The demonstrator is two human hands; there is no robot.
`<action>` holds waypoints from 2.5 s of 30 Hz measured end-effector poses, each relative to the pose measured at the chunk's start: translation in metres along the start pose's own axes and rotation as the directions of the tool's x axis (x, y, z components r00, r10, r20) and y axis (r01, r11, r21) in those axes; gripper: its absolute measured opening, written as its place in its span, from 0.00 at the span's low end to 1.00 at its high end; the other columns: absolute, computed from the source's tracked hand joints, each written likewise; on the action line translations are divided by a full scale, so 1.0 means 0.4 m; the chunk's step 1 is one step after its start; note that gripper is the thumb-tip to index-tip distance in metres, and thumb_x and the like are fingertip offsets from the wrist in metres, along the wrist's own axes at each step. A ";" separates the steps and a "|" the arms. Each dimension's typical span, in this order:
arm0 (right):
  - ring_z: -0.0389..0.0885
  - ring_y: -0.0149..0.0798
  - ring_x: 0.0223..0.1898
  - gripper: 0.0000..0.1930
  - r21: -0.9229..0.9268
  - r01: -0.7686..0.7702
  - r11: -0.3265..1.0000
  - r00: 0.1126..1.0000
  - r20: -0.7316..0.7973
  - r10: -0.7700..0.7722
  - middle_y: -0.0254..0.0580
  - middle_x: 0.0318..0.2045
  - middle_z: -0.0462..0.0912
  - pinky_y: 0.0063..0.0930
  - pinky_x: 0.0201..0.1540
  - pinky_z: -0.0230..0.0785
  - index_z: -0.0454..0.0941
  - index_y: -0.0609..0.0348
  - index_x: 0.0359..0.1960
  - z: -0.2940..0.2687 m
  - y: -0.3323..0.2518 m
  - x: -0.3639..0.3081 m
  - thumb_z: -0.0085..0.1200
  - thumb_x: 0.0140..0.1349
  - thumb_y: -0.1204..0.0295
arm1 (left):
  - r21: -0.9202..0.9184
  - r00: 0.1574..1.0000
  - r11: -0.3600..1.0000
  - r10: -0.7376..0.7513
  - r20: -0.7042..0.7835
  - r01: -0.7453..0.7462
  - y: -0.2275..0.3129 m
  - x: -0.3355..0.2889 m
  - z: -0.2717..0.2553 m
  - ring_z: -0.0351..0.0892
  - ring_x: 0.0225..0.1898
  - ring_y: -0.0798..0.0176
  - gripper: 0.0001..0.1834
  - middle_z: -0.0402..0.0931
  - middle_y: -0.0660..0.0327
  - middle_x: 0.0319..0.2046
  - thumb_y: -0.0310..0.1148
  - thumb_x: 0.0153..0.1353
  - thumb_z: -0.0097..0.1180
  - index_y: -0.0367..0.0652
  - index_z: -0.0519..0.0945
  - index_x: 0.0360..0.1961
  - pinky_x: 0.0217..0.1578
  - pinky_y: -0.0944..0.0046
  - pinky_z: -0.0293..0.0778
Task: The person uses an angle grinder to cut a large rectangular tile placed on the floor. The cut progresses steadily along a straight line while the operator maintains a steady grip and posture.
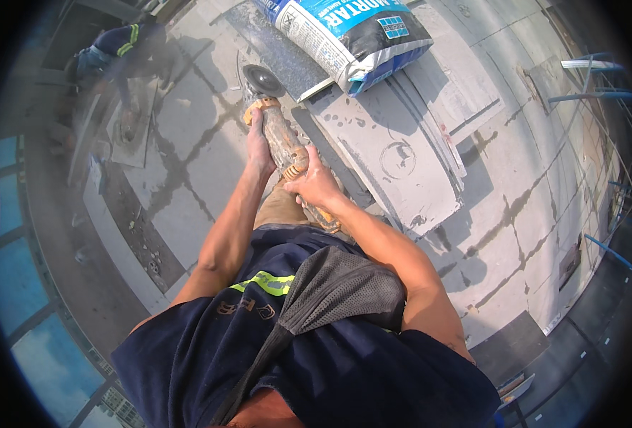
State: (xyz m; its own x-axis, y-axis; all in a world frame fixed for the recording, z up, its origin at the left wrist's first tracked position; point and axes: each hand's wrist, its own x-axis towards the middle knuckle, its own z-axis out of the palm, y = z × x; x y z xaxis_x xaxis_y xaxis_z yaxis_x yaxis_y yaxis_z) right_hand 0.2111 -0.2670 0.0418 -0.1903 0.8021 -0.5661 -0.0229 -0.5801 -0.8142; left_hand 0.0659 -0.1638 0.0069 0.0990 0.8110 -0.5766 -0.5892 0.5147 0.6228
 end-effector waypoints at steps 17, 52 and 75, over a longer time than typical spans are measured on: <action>0.86 0.35 0.23 0.50 0.059 0.016 0.998 1.000 0.009 -0.016 0.48 0.34 0.89 0.32 0.24 0.78 0.51 0.60 0.76 0.005 0.002 0.052 0.72 0.56 0.78 | 0.040 0.999 0.998 0.046 0.024 -0.047 0.030 0.031 0.007 0.87 0.28 0.52 0.31 0.82 0.54 0.33 0.63 0.76 0.52 0.41 0.76 0.52 0.30 0.48 0.88; 0.84 0.35 0.21 0.49 0.000 -0.001 1.000 1.000 -0.015 0.001 0.45 0.34 0.88 0.32 0.24 0.77 0.50 0.60 0.76 0.006 0.020 -0.021 0.71 0.57 0.78 | 0.099 0.998 0.994 0.043 0.036 -0.046 -0.020 0.011 -0.036 0.87 0.34 0.47 0.36 0.82 0.51 0.37 0.69 0.75 0.47 0.44 0.75 0.59 0.35 0.46 0.87; 0.82 0.34 0.24 0.44 0.005 -0.006 1.000 1.000 -0.024 0.006 0.46 0.40 0.84 0.31 0.20 0.74 0.54 0.58 0.74 0.022 -0.037 0.055 0.69 0.60 0.84 | 0.029 0.995 0.998 0.048 0.084 -0.051 0.030 0.074 -0.021 0.87 0.29 0.51 0.31 0.82 0.53 0.33 0.62 0.77 0.49 0.40 0.75 0.54 0.31 0.48 0.87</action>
State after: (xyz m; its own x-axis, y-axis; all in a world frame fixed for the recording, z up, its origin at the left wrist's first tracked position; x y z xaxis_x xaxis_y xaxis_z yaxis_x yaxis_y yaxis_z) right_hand 0.1986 -0.2419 0.0425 -0.1664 0.8018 -0.5740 -0.0265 -0.5855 -0.8102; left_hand 0.0551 -0.1359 -0.0069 0.1378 0.8553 -0.4994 -0.5703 0.4808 0.6660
